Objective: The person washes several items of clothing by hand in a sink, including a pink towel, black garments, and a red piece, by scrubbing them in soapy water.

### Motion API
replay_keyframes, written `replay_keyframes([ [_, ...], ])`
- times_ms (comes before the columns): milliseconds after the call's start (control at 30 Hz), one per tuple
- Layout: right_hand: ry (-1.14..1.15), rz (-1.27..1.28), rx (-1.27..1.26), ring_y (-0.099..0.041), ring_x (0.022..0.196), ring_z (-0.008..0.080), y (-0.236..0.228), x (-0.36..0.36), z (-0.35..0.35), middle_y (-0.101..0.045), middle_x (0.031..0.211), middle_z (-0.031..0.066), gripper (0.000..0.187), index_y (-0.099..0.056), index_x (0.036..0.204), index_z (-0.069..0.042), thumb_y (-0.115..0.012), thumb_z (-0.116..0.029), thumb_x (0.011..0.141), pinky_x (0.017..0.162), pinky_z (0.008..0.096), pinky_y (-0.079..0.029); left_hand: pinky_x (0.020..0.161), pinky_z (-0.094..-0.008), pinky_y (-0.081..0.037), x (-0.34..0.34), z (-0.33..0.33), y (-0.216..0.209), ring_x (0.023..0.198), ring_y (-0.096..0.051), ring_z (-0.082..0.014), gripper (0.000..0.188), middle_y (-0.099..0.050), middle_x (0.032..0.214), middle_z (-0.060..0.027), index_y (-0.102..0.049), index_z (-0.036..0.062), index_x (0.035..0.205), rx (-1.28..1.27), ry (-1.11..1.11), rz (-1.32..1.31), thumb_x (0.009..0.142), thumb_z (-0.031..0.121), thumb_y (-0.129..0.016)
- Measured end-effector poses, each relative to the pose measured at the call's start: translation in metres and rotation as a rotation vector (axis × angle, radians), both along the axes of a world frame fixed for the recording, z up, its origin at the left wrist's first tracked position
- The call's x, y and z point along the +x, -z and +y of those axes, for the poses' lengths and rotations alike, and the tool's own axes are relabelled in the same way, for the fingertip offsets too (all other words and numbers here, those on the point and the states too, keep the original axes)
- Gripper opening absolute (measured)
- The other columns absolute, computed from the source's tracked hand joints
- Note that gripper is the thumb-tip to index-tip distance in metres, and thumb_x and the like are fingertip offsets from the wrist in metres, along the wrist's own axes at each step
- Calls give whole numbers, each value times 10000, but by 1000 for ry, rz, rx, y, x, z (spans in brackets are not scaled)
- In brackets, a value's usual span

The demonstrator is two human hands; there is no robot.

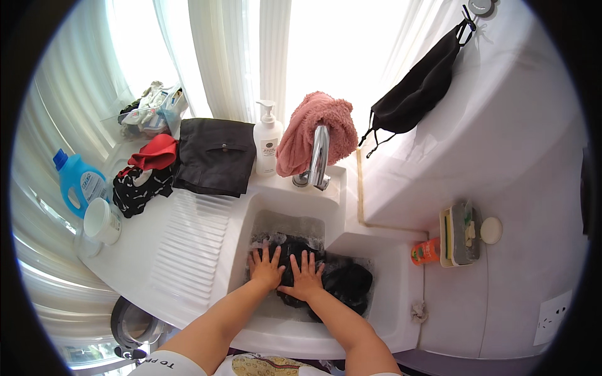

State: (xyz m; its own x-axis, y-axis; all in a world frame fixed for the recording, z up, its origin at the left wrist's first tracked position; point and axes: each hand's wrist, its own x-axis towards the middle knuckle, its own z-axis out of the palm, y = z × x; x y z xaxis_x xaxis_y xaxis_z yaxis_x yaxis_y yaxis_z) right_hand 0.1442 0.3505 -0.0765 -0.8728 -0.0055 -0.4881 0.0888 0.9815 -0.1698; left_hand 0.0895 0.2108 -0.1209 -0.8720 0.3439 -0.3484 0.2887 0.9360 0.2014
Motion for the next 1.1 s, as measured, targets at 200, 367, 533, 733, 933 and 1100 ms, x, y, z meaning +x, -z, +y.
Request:
replay_keyframes([
  [200, 55, -173, -26, 13, 1455, 368, 45, -19, 2, -17, 1588, 143, 1083, -38, 1535, -196, -602, -682, 748, 1113, 599, -166, 1108, -605, -143, -17, 16, -10, 1417, -23, -474, 669, -45, 1586, -126, -319, 257, 1475, -147, 131, -54, 865, 410, -547],
  [367, -102, -92, 75, -194, 1422, 353, 44, -34, 4, -255, 1535, 126, 852, -283, 1490, -226, -629, -569, 792, 1089, 541, -279, 991, -598, -363, -40, 24, -27, 1324, -318, -488, 508, -378, 1448, -197, -511, 139, 1286, 9, 33, -50, 803, 245, -626],
  [533, 148, 390, -268, -495, 1215, 314, 39, -50, 29, -512, 1321, 139, 505, -565, 1274, -157, -672, -187, 781, 970, 459, -443, 784, -463, -532, -37, 13, -34, 975, -644, -370, 339, -673, 1015, -173, -594, 27, 1085, 16, 142, -100, 779, 164, -641],
  [733, -148, 345, 10, -550, 1077, 310, 52, -30, 37, -596, 1134, 112, 399, -642, 1109, -125, -698, -102, 715, 920, 453, -457, 867, -430, -507, -13, -6, -100, 1058, -622, -309, 654, -651, 1092, -200, -519, 18, 1273, -50, 497, -464, 746, 337, -738],
  [933, -66, 265, -351, -586, 920, 303, 3, 12, 50, -638, 823, 90, 194, -665, 831, -78, -749, -131, 663, 812, 411, -476, 970, -397, -465, -9, -1, -14, 1132, -589, -292, 746, -634, 1153, -196, -530, 4, 1283, 238, -379, 99, 696, 382, -792],
  [1100, 119, 488, -583, -590, 770, 292, -94, 32, 70, -612, 754, 115, 168, -648, 774, -11, -730, -34, 629, 686, 363, -466, 871, -407, -501, -36, -24, 33, 1002, -638, -326, 602, -672, 1032, -178, -587, -15, 1206, 449, -520, -273, 701, 255, -772],
])
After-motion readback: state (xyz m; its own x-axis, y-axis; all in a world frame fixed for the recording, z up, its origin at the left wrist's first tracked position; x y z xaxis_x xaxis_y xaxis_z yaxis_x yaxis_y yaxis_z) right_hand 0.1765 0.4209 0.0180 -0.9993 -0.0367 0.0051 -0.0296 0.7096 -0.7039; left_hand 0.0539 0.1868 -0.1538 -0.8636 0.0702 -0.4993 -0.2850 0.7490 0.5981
